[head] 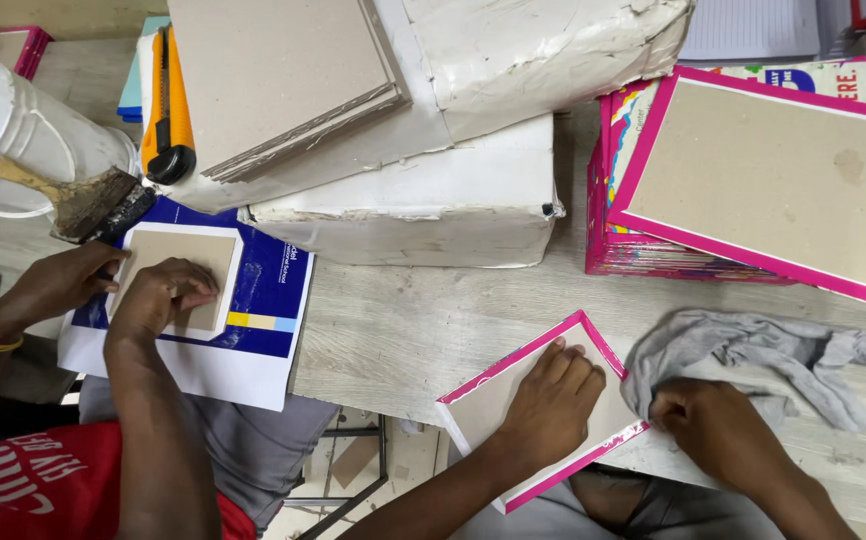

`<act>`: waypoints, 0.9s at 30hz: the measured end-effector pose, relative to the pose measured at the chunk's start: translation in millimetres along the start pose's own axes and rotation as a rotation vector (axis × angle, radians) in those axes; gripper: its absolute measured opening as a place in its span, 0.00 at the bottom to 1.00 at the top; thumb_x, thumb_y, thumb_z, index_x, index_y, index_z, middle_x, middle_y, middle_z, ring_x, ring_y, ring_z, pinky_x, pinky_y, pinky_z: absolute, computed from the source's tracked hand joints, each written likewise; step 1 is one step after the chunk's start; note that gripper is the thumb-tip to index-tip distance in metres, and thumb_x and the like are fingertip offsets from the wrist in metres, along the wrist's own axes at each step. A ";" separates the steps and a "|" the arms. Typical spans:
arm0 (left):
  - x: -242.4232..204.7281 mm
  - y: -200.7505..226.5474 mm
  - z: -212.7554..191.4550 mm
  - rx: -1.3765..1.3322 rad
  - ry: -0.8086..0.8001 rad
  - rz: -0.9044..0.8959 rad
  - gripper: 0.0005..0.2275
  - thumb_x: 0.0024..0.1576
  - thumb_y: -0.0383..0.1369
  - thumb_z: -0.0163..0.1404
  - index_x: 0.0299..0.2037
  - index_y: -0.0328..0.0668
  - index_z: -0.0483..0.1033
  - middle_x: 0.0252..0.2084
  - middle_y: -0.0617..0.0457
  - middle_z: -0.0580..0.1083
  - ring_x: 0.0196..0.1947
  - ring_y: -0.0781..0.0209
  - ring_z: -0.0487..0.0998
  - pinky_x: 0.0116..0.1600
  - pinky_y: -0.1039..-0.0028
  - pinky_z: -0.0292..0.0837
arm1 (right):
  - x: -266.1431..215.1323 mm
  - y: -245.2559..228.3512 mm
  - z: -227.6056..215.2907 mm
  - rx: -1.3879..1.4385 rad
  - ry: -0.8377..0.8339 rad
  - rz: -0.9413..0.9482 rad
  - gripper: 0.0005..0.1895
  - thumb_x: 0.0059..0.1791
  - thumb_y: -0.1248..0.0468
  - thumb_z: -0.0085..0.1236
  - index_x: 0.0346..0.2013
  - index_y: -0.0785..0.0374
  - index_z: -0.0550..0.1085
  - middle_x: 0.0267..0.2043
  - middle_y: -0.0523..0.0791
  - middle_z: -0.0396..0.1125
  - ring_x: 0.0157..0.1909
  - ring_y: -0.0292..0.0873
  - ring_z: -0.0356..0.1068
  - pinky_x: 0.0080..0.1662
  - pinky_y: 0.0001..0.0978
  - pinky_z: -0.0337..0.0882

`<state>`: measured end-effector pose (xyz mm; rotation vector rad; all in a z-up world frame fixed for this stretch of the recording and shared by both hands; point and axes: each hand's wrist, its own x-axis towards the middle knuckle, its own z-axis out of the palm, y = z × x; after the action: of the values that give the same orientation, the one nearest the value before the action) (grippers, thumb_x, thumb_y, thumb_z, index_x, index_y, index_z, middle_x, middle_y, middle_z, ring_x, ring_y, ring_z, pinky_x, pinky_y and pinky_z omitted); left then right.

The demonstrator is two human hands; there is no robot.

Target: The person assembles books by applying glue to the edges of book covers and attaching them to the book blocks. They smooth the glued edges with their fingers and stack the finished books on a pile to the right.

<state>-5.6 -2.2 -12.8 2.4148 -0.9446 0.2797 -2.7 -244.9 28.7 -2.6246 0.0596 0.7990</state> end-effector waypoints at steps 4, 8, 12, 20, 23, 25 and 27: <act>-2.0 -3.1 -2.5 -0.006 0.000 0.017 0.16 0.46 0.17 0.50 0.46 0.28 0.77 0.45 0.39 0.73 0.59 0.37 0.73 0.81 0.47 0.61 | 65.6 -49.1 -12.7 0.044 -0.009 -0.041 0.10 0.39 0.68 0.49 0.13 0.54 0.70 0.17 0.38 0.66 0.26 0.38 0.62 0.35 0.36 0.62; -4.0 -2.8 -6.6 -0.018 0.030 0.016 0.19 0.43 0.17 0.50 0.47 0.28 0.76 0.44 0.39 0.71 0.54 0.39 0.71 0.81 0.48 0.62 | 106.8 -88.8 -8.6 0.065 0.274 -0.270 0.16 0.41 0.71 0.50 0.27 0.45 0.81 0.33 0.38 0.78 0.38 0.49 0.76 0.43 0.45 0.72; -13.1 -7.5 -12.9 -0.024 0.011 0.004 0.15 0.47 0.19 0.47 0.45 0.32 0.76 0.41 0.42 0.70 0.51 0.38 0.70 0.78 0.48 0.60 | 64.4 -61.6 23.4 0.194 0.336 -0.378 0.12 0.40 0.71 0.47 0.26 0.53 0.76 0.33 0.44 0.76 0.38 0.53 0.76 0.41 0.49 0.69; 1.4 -3.2 -7.4 -0.060 0.060 0.029 0.15 0.46 0.16 0.46 0.45 0.28 0.75 0.44 0.41 0.70 0.52 0.39 0.69 0.78 0.45 0.62 | 24.2 -10.2 17.0 -0.032 0.165 -0.091 0.09 0.42 0.68 0.48 0.23 0.50 0.72 0.29 0.40 0.75 0.35 0.50 0.72 0.42 0.43 0.67; -2.5 -2.6 -2.2 -0.060 0.090 0.026 0.16 0.45 0.14 0.47 0.44 0.30 0.76 0.43 0.43 0.71 0.50 0.41 0.70 0.78 0.47 0.65 | 80.8 -51.7 11.7 -0.004 0.254 -0.176 0.10 0.41 0.70 0.47 0.22 0.51 0.74 0.29 0.42 0.74 0.35 0.52 0.72 0.41 0.47 0.66; -2.6 -4.0 -5.3 -0.020 0.115 0.019 0.17 0.44 0.14 0.49 0.45 0.30 0.77 0.43 0.43 0.71 0.48 0.42 0.71 0.78 0.49 0.65 | 115.6 -83.8 11.7 0.049 0.344 -0.274 0.11 0.42 0.71 0.47 0.24 0.53 0.76 0.33 0.44 0.75 0.36 0.54 0.72 0.40 0.50 0.67; -2.3 -2.1 -13.1 -0.091 0.101 -0.001 0.17 0.48 0.17 0.51 0.49 0.31 0.79 0.46 0.46 0.74 0.50 0.38 0.70 0.49 0.53 0.75 | 134.5 -104.6 16.9 0.066 0.453 -0.413 0.14 0.41 0.78 0.48 0.23 0.55 0.74 0.31 0.44 0.71 0.31 0.50 0.70 0.33 0.46 0.64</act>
<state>-5.9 7.6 -3.5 2.2954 -0.8924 0.3474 116.9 -132.3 -19.8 -2.5707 -0.3149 0.0596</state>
